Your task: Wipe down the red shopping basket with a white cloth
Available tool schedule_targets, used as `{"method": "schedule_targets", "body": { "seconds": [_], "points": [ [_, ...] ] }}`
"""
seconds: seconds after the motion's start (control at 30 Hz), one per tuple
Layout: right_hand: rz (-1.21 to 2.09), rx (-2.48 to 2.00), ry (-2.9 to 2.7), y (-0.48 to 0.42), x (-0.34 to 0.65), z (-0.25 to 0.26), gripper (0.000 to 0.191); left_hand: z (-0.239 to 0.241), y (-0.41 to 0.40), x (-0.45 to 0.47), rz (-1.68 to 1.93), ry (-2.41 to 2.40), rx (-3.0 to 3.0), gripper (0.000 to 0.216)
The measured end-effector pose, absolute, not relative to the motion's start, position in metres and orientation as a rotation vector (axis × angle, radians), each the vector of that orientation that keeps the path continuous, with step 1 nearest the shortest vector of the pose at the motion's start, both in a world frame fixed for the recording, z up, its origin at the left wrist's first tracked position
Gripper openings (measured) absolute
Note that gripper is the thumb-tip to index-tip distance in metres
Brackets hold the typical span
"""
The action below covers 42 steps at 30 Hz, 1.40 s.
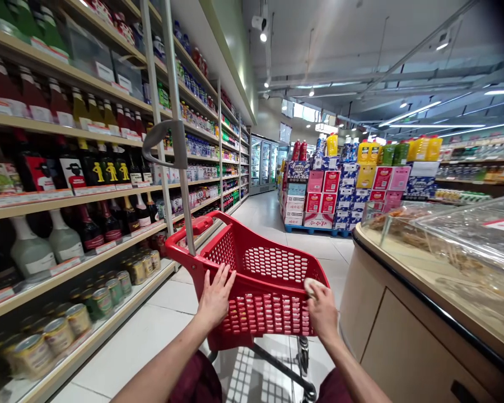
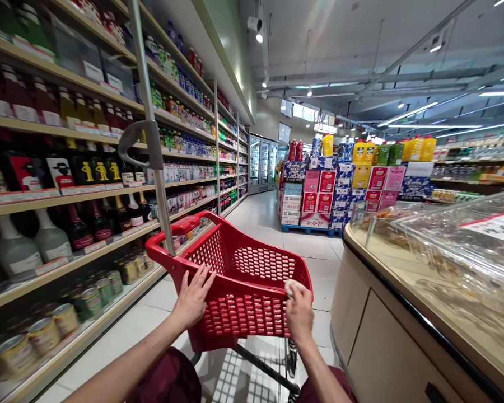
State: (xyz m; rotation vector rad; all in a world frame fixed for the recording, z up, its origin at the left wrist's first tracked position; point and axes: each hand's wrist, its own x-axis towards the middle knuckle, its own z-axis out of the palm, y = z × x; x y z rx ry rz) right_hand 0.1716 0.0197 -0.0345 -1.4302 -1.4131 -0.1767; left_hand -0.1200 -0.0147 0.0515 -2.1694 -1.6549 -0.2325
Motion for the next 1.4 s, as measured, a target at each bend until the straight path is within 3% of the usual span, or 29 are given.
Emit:
{"method": "schedule_targets", "body": {
  "seconds": [0.13,0.33,0.53,0.7,0.8,0.97,1.07,1.27,1.4],
  "points": [
    [-0.127,-1.166,-1.715,0.02,0.144,-0.025,0.045,0.051,-0.016,-0.124,-0.226,-1.637,-2.18,0.069],
    [-0.262,-1.406,-1.575,0.015,0.179,-0.042,0.034,0.054,-0.03,-0.119,-0.283,-1.725,-2.256,0.07],
    [-0.196,-1.006,-1.824,0.013,0.084,-0.015,0.049,0.054,-0.039,-0.121,-0.235,-1.713,-2.289,0.074],
    [-0.283,-1.353,-1.764,0.019,0.18,-0.045,0.032,0.046,-0.037,-0.126,-0.216,-1.718,-2.261,0.075],
    [-0.258,-1.489,-1.645,0.017,0.213,-0.053,0.031,0.049,-0.042,-0.121,-0.226,-1.739,-2.297,0.074],
    [-0.124,-0.994,-1.885,0.0,0.082,-0.008,0.049,0.065,-0.053,-0.12,-0.277,-1.7,-2.354,0.068],
    [-0.136,-0.961,-1.949,0.002,0.044,0.005,0.056,0.072,-0.048,-0.132,-0.266,-1.689,-2.296,0.068],
    [-0.321,-1.524,-1.945,-0.002,0.147,-0.019,0.03,0.08,-0.037,-0.155,-0.291,-1.793,-2.146,0.069],
    [-0.345,-1.439,-2.075,-0.008,0.117,0.001,0.033,0.078,-0.043,-0.143,-0.248,-1.798,-2.208,0.072]
  ]
}}
